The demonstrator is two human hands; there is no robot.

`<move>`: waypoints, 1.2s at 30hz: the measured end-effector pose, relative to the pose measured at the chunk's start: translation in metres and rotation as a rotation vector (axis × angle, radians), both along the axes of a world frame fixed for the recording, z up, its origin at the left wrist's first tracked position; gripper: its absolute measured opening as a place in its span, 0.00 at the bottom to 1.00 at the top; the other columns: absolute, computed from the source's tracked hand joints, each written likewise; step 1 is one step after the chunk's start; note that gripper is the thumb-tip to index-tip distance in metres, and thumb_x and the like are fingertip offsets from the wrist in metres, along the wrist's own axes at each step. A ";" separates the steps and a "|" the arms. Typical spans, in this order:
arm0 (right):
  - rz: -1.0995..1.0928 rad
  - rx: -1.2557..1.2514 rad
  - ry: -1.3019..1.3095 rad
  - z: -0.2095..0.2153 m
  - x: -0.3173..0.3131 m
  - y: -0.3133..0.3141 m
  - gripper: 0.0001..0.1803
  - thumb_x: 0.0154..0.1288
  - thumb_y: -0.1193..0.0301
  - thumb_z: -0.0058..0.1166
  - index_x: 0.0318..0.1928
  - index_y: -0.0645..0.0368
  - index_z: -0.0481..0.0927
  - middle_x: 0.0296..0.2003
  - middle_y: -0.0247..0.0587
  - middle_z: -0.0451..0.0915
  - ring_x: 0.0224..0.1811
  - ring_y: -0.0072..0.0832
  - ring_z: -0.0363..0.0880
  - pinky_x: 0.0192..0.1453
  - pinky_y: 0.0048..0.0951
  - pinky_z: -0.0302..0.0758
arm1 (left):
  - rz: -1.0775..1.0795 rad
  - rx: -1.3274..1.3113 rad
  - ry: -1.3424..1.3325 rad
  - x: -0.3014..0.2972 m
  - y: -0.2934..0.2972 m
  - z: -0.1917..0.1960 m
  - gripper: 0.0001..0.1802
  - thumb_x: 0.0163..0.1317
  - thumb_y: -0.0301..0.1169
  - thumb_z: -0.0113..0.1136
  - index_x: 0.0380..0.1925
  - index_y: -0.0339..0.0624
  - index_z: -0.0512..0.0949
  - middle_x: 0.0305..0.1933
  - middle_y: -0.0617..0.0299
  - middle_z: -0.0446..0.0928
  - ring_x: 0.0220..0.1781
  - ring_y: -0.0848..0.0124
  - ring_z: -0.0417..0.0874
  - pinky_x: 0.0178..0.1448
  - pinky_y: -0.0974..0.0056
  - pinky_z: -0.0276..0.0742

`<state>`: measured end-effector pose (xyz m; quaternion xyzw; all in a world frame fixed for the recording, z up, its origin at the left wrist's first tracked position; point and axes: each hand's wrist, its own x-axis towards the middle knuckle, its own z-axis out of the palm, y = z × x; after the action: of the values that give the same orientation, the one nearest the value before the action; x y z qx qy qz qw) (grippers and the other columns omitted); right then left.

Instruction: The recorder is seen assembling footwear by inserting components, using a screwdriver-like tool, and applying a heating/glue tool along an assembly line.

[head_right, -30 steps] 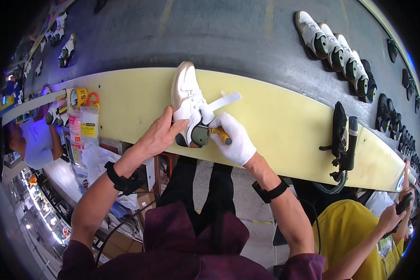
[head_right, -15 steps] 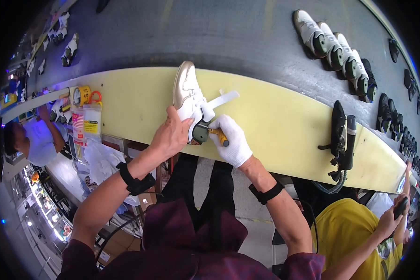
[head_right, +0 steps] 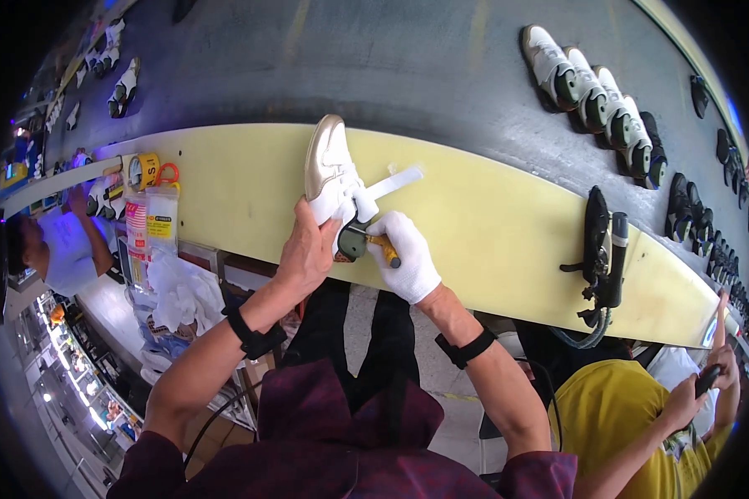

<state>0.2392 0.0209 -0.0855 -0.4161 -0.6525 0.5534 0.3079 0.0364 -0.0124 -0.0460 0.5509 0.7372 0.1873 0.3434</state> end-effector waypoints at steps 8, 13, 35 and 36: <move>0.048 -0.018 -0.021 0.001 0.003 0.006 0.15 0.60 0.86 0.63 0.45 0.62 0.75 0.39 0.47 0.78 0.44 0.42 0.81 0.52 0.35 0.78 | -0.131 -0.045 -0.044 -0.014 0.005 0.012 0.32 0.78 0.35 0.56 0.65 0.21 0.52 0.50 0.19 0.73 0.49 0.29 0.82 0.54 0.41 0.80; 0.074 -0.028 0.000 0.001 0.002 0.012 0.15 0.58 0.85 0.64 0.44 0.61 0.75 0.39 0.49 0.77 0.43 0.50 0.79 0.50 0.39 0.77 | -0.100 -0.147 0.080 -0.006 0.013 0.022 0.30 0.71 0.34 0.65 0.55 0.22 0.59 0.48 0.24 0.76 0.50 0.32 0.84 0.50 0.42 0.83; -0.043 -0.007 -0.005 0.177 -0.078 0.001 0.20 0.63 0.83 0.65 0.55 0.62 0.77 0.45 0.41 0.80 0.48 0.31 0.80 0.58 0.32 0.77 | 0.207 0.078 0.169 0.032 -0.002 -0.017 0.28 0.68 0.46 0.64 0.54 0.32 0.72 0.51 0.43 0.80 0.51 0.50 0.86 0.47 0.46 0.86; 0.068 0.103 -0.001 0.192 -0.117 -0.002 0.21 0.62 0.82 0.66 0.55 0.62 0.77 0.44 0.42 0.81 0.47 0.34 0.81 0.58 0.34 0.78 | 0.139 0.349 0.256 0.025 -0.017 -0.039 0.32 0.68 0.47 0.65 0.57 0.29 0.70 0.52 0.38 0.77 0.50 0.47 0.84 0.53 0.41 0.83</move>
<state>0.1225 0.0187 0.1066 -0.3776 -0.6940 0.5290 0.3096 0.0611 -0.0290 -0.0851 0.5692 0.7674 0.2637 0.1329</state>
